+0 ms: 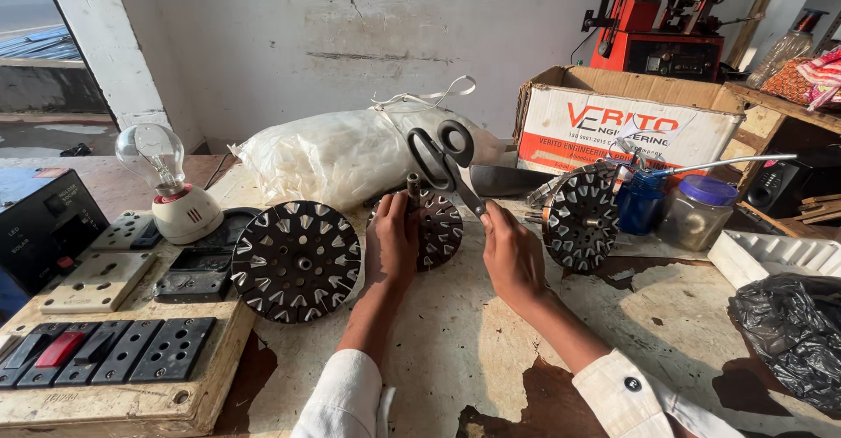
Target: The person works at a workbench with circular grinding disc plates. They first handle a red machine, then arrange the discs on the bench and use scissors to trim and cut along the edges of the discs, turning them to work around the rim.
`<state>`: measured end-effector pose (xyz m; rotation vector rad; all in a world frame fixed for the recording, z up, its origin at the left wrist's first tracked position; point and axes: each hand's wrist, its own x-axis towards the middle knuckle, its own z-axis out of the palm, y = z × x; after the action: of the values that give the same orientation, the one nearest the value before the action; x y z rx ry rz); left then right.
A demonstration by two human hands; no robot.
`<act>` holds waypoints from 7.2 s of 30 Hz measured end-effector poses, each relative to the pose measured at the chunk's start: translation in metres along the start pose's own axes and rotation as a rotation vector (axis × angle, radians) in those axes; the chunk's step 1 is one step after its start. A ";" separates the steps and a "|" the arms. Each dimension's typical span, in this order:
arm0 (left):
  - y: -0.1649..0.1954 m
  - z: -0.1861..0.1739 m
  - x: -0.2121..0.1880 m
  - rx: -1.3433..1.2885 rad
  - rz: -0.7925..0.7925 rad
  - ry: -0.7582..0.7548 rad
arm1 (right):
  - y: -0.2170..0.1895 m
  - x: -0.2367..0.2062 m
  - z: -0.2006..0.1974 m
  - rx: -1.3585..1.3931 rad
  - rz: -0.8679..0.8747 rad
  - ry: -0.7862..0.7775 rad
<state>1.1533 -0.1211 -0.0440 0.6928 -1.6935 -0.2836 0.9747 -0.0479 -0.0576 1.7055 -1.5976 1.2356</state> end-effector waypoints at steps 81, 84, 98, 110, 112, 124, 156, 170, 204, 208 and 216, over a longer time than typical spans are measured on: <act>-0.007 0.008 -0.004 0.136 -0.019 -0.060 | 0.005 -0.001 0.004 -0.162 0.057 -0.189; -0.007 0.009 -0.002 0.145 -0.051 -0.078 | 0.006 -0.001 0.006 -0.183 0.103 -0.222; -0.016 0.009 0.003 -0.049 -0.150 -0.041 | 0.017 0.000 0.009 -0.148 0.191 -0.107; -0.012 0.008 0.001 -0.035 0.127 0.099 | -0.003 0.001 -0.005 0.108 0.001 -0.076; -0.012 0.010 0.000 -0.060 0.122 0.080 | -0.008 -0.001 -0.009 0.158 -0.078 -0.120; -0.018 0.008 0.002 -1.095 -0.663 -0.209 | -0.001 0.004 -0.015 0.450 -0.165 -0.110; -0.013 0.001 0.008 -1.027 -0.345 -0.207 | -0.012 0.013 0.001 0.507 0.257 -0.093; -0.012 0.018 0.007 -0.839 -0.516 -0.093 | -0.020 0.013 -0.007 0.408 0.214 -0.030; 0.014 0.036 0.007 -0.806 -0.504 -0.262 | -0.013 0.054 -0.015 0.031 -0.162 -0.094; 0.013 0.038 0.010 -0.785 -0.546 -0.271 | -0.011 0.049 -0.012 0.079 -0.154 -0.071; 0.014 0.041 0.009 -0.651 -0.480 -0.109 | 0.007 0.037 -0.018 0.308 -0.102 0.038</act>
<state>1.1095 -0.1230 -0.0395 0.5808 -1.3895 -1.1687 0.9591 -0.0525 -0.0192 1.9080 -1.3326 1.5135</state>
